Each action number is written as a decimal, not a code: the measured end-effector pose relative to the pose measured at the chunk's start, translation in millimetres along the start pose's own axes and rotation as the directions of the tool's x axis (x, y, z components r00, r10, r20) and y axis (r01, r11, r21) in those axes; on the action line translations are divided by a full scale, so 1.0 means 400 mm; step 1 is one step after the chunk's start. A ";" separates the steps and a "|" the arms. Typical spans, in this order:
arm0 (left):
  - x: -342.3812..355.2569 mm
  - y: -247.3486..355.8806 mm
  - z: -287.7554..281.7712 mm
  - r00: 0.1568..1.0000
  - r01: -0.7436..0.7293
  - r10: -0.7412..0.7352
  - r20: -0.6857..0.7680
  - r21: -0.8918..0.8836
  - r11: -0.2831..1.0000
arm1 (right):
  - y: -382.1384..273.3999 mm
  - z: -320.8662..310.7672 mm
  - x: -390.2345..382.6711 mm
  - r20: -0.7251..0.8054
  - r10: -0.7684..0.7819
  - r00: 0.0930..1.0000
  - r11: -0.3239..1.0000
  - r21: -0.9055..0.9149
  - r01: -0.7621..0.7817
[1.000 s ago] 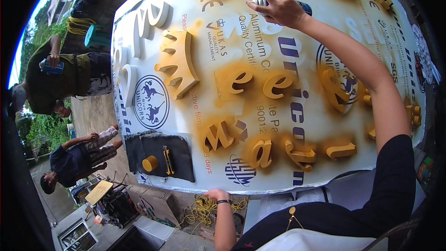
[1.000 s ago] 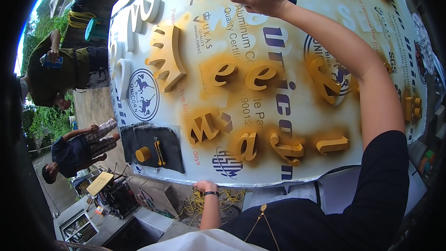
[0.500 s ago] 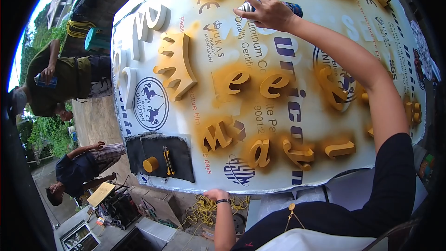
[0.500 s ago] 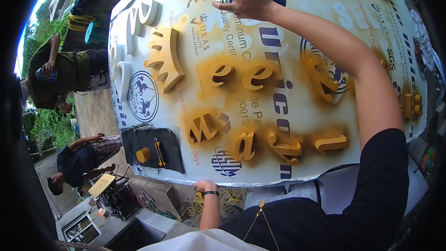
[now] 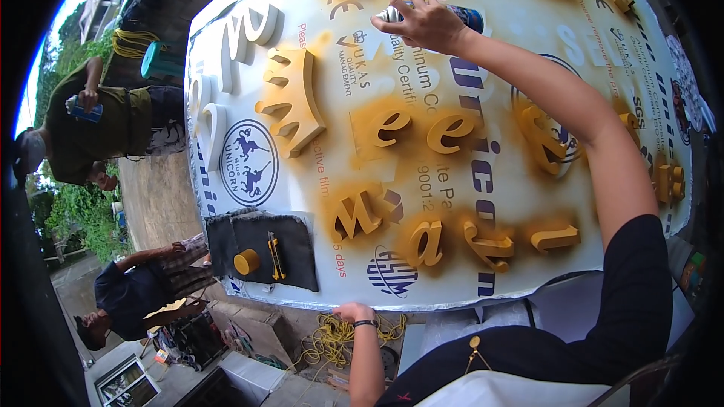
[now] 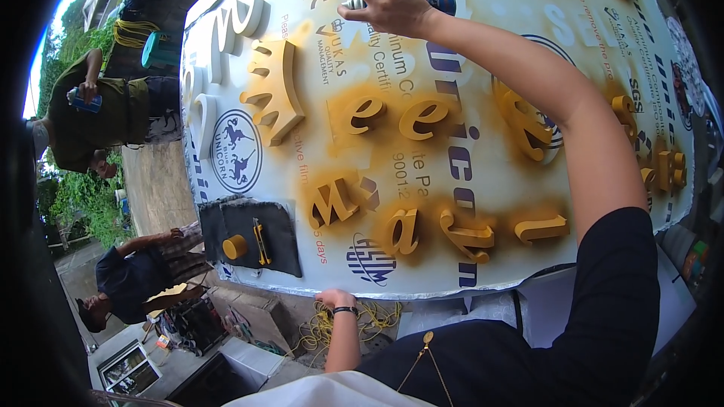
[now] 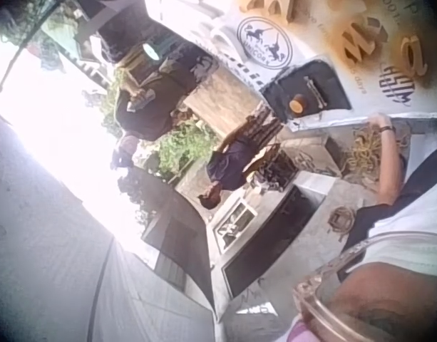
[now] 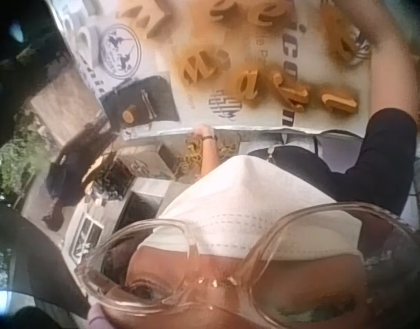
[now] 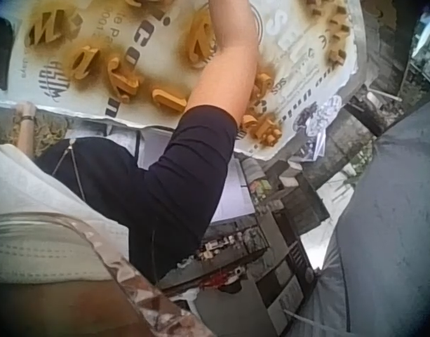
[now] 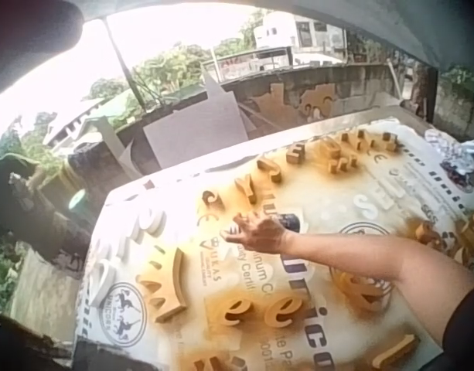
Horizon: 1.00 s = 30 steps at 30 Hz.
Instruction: Spray painting 3D letters for a commercial sign on an assembly table.
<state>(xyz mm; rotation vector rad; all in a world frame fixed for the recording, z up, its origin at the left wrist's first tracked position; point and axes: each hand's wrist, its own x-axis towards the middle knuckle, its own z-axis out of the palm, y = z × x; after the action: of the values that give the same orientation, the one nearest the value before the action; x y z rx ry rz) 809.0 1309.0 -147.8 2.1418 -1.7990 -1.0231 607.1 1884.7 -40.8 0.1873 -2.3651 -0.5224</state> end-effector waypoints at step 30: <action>0.117 -0.114 -0.199 0.879 0.257 -0.132 0.459 -0.221 0.941 | 0.155 -1.268 -0.781 0.709 0.698 -0.101 -0.694 0.704 0.153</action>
<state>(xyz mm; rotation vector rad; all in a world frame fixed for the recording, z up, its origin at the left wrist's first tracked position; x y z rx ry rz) 894.8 1254.5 -130.5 2.0643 -1.4869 -1.8161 1178.2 1865.3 138.3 -0.7384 -0.6095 1.9569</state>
